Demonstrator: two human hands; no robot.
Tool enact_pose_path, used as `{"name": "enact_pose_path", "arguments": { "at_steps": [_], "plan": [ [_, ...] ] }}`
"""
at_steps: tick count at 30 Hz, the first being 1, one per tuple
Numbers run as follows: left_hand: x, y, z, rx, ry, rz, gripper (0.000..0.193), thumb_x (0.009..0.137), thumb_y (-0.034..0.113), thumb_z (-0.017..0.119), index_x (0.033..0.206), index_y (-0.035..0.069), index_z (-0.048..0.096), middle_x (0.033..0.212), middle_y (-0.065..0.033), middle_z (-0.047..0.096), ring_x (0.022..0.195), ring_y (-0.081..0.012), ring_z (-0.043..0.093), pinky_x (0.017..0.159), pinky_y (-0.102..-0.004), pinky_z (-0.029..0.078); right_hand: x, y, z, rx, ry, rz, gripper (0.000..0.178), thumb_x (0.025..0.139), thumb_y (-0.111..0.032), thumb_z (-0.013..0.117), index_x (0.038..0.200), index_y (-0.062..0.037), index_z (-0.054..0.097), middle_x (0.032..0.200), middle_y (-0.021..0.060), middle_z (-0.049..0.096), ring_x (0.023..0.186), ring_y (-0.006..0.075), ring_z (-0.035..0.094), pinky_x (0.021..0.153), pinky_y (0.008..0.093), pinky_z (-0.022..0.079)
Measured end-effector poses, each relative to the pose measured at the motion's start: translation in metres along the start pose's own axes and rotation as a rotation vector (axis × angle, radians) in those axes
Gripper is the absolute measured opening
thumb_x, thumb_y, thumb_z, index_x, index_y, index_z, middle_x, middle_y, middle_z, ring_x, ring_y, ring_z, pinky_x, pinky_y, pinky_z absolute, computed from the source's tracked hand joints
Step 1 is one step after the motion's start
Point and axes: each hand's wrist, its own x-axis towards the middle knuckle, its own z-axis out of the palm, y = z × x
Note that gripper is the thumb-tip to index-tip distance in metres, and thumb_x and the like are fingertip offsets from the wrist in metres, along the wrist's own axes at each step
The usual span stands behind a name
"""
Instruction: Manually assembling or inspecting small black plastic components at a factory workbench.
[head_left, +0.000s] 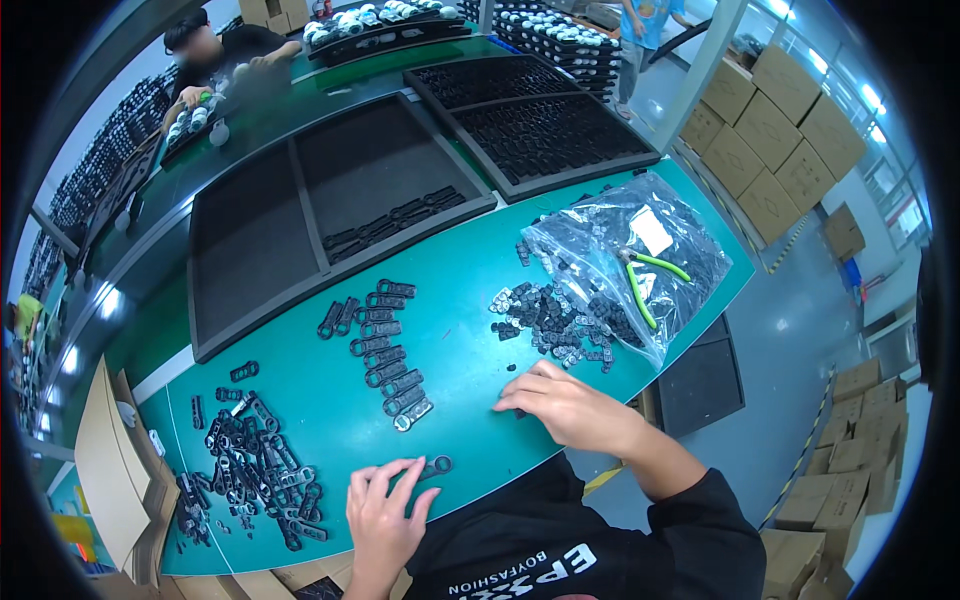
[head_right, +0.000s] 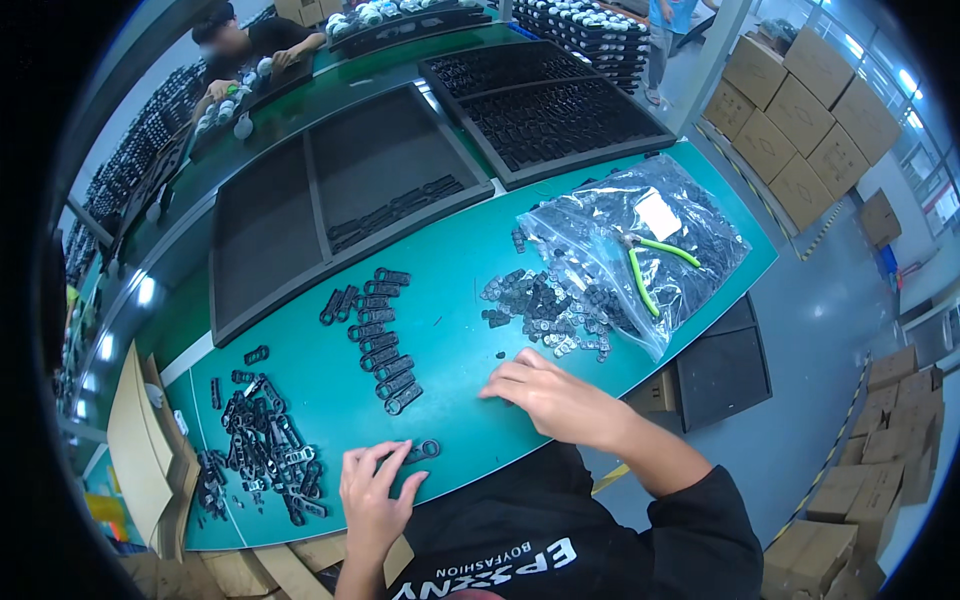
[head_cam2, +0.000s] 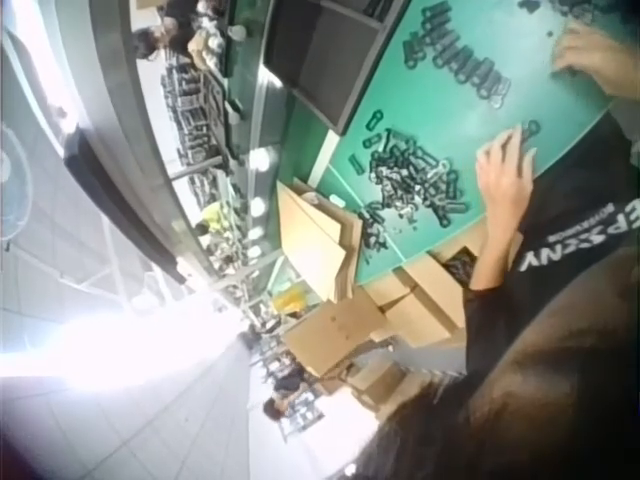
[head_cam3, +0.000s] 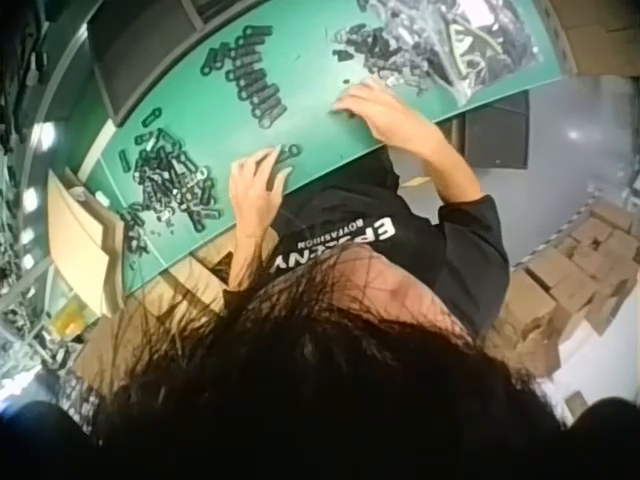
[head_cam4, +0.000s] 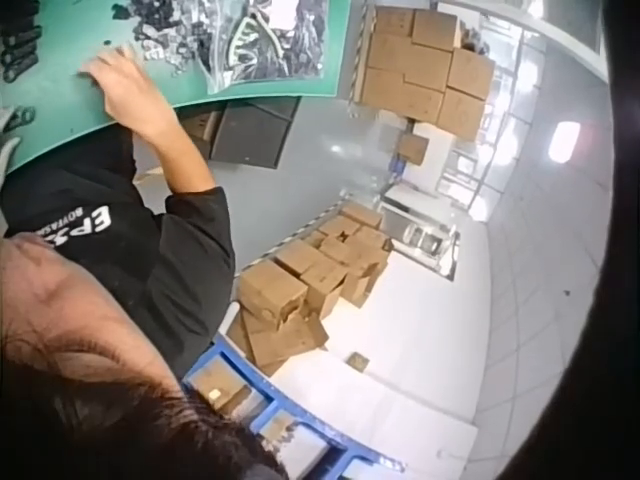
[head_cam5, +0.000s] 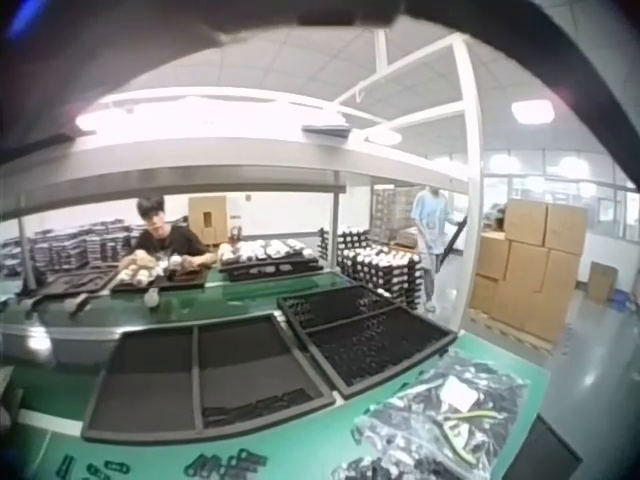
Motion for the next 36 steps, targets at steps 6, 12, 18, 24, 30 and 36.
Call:
{"name": "enact_pose_path", "arguments": {
  "at_steps": [6, 12, 18, 24, 30, 36],
  "plan": [
    [0.001, 0.006, 0.020, -0.040, 0.005, 0.041, 0.045, 0.077, 0.009, 0.094, 0.121, 0.012, 0.083, 0.110, -0.0026, 0.075, 0.097, -0.0287, 0.063, 0.083, -0.0399, 0.054, 0.003, 0.007, -0.006, 0.018, -0.187, 0.025, 0.040, 0.093, 0.005, 0.074, 0.131, -0.0075, 0.073, 0.112, 0.0095, 0.069, 0.111, 0.0312, 0.064, 0.098, 0.0431, 0.055],
    [0.005, 0.005, 0.025, -0.075, -0.003, 0.070, 0.044, 0.077, 0.010, 0.094, 0.119, 0.014, 0.084, 0.110, -0.0003, 0.075, 0.096, -0.0274, 0.062, 0.083, -0.0393, 0.053, 0.007, -0.004, 0.004, 0.104, -0.151, 0.039, 0.037, 0.096, 0.001, 0.072, 0.132, -0.0075, 0.071, 0.108, 0.0110, 0.067, 0.112, 0.0324, 0.064, 0.097, 0.0443, 0.055],
    [0.004, 0.004, 0.029, -0.082, 0.009, 0.065, 0.041, 0.077, 0.010, 0.093, 0.116, 0.015, 0.084, 0.110, 0.0009, 0.075, 0.097, -0.0270, 0.061, 0.083, -0.0398, 0.053, 0.004, 0.000, 0.006, 0.168, -0.134, 0.075, 0.038, 0.097, 0.000, 0.072, 0.134, -0.0079, 0.069, 0.107, 0.0123, 0.067, 0.112, 0.0341, 0.064, 0.097, 0.0457, 0.055],
    [0.004, 0.005, 0.028, -0.085, -0.001, 0.045, 0.040, 0.077, 0.010, 0.093, 0.116, 0.016, 0.085, 0.111, 0.0015, 0.075, 0.098, -0.0269, 0.061, 0.084, -0.0395, 0.052, 0.001, 0.003, 0.002, 0.216, -0.123, 0.050, 0.040, 0.096, 0.001, 0.074, 0.134, -0.0096, 0.069, 0.106, 0.0128, 0.067, 0.108, 0.0361, 0.065, 0.094, 0.0473, 0.055],
    [0.003, 0.006, 0.028, -0.076, 0.000, 0.039, 0.039, 0.078, 0.010, 0.092, 0.115, 0.016, 0.085, 0.112, 0.0021, 0.074, 0.098, -0.0267, 0.061, 0.085, -0.0395, 0.052, -0.001, 0.004, 0.005, 0.232, -0.154, 0.064, 0.040, 0.096, 0.001, 0.074, 0.134, -0.0107, 0.070, 0.106, 0.0129, 0.068, 0.108, 0.0365, 0.067, 0.092, 0.0486, 0.055],
    [0.003, 0.006, 0.029, -0.077, 0.003, 0.042, 0.039, 0.078, 0.010, 0.092, 0.115, 0.016, 0.085, 0.112, 0.0023, 0.074, 0.099, -0.0267, 0.061, 0.084, -0.0395, 0.052, 0.001, -0.001, 0.009, 0.281, -0.073, 0.135, 0.038, 0.096, 0.000, 0.075, 0.133, -0.0090, 0.071, 0.104, 0.0133, 0.069, 0.100, 0.0369, 0.069, 0.088, 0.0484, 0.055]
  ]
}}
